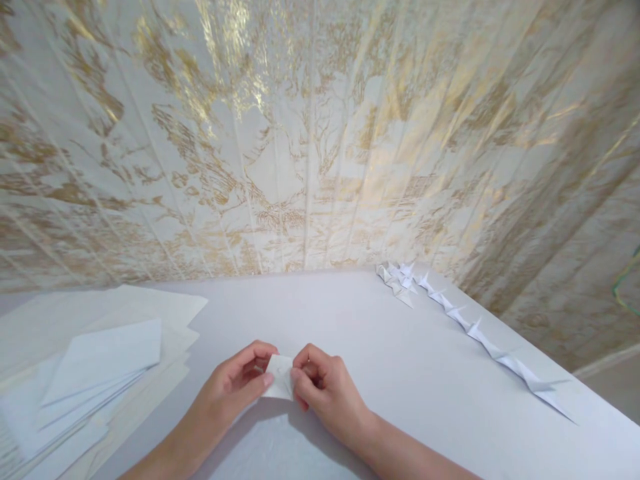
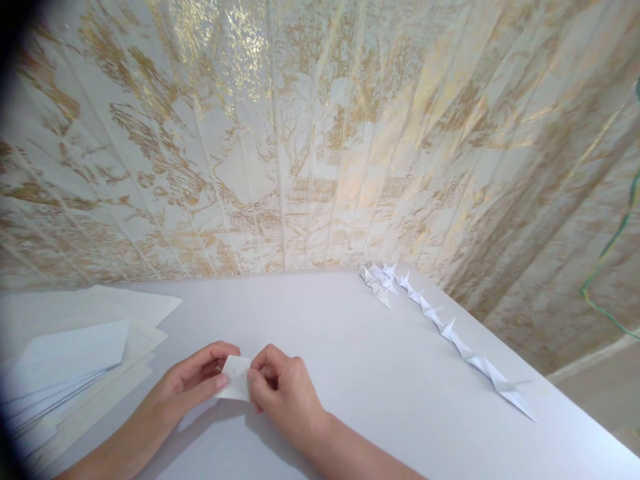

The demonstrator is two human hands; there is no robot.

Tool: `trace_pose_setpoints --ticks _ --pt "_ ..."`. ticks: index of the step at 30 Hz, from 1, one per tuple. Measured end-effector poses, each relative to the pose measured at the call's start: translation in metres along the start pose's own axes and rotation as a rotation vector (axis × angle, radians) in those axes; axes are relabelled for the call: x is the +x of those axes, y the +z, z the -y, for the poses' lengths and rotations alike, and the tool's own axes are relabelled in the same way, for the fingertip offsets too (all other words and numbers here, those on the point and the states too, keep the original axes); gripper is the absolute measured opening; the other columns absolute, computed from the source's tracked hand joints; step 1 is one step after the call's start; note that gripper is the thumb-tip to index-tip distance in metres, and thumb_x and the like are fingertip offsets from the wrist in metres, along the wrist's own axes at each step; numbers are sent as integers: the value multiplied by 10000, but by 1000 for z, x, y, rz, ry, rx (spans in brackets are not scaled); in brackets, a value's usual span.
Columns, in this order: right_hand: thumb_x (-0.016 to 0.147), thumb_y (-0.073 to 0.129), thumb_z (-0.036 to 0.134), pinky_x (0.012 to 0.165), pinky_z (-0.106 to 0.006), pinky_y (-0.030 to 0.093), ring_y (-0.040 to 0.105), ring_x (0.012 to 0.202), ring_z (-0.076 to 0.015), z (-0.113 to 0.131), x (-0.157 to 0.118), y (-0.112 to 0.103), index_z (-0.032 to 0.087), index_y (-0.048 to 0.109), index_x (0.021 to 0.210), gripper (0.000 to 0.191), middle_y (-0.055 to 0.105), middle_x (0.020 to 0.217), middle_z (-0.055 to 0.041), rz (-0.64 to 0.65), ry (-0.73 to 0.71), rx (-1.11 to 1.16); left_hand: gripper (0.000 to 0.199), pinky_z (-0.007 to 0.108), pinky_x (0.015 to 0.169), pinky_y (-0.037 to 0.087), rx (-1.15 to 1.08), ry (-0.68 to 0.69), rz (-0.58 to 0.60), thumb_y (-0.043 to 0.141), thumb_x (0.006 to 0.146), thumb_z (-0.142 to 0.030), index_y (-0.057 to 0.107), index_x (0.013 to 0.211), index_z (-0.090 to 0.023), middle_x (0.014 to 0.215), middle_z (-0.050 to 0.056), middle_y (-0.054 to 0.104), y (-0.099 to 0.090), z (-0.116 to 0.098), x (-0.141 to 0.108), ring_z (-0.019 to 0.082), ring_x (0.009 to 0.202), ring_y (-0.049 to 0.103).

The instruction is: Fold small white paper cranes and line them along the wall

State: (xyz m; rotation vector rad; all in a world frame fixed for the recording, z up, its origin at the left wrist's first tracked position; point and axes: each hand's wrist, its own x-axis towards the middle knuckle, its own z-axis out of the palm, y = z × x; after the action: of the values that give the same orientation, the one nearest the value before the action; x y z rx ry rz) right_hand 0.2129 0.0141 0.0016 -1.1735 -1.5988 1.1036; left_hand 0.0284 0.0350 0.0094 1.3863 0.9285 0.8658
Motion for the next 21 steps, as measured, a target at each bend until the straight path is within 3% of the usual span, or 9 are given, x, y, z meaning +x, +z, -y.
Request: trace_pose_setpoints --ticks 4,8,10,13,15,18,21 --pt "840 470 220 433 -176 263 335 403 -63 2 -2 2 217 457 764 77 507 485 94 71 1 12 271 271 687 395 72 71 53 566 894 -433 639 800 -189 800 -18 519 -1 -3 -2 159 748 514" --pt "873 479 255 446 -181 286 366 414 -69 2 -3 2 217 455 770 112 528 501 84 66 20 52 331 282 742 406 153 110 23 549 912 -433 562 687 -190 834 -8 516 -2 -3 -2 175 807 519" --pt "896 487 281 505 -196 344 437 497 -88 3 -3 0 206 491 783 135 566 584 51 14 -25 39 348 275 722 397 207 97 14 536 915 -444 540 675 -193 788 -20 498 -1 -3 -3 168 774 506" --pt "896 535 315 702 -252 433 552 766 -142 4 -2 -3 189 571 922 133 639 860 -33 -78 -140 60 353 252 612 338 309 16 26 536 899 -468 500 669 -202 652 -59 419 5 -4 -5 143 644 426" --pt "894 559 339 791 -286 434 564 865 -163 4 -1 -3 191 581 1016 193 639 946 -52 -45 -173 117 355 245 575 294 371 -16 34 548 878 -465 466 646 -208 607 -73 384 10 -3 -7 133 603 383" --pt "892 563 334 704 -264 412 532 725 -137 4 -2 -1 188 591 1011 190 589 784 4 31 -120 140 359 242 553 266 418 -32 38 551 861 -462 443 627 -213 582 -80 371 14 -1 -9 127 574 365" --pt "852 557 223 558 -224 319 404 551 -98 4 -3 1 184 588 985 142 450 612 82 43 -24 43 389 243 536 254 452 -59 5 525 873 -506 417 630 -222 576 -83 346 14 -1 -9 131 567 359"
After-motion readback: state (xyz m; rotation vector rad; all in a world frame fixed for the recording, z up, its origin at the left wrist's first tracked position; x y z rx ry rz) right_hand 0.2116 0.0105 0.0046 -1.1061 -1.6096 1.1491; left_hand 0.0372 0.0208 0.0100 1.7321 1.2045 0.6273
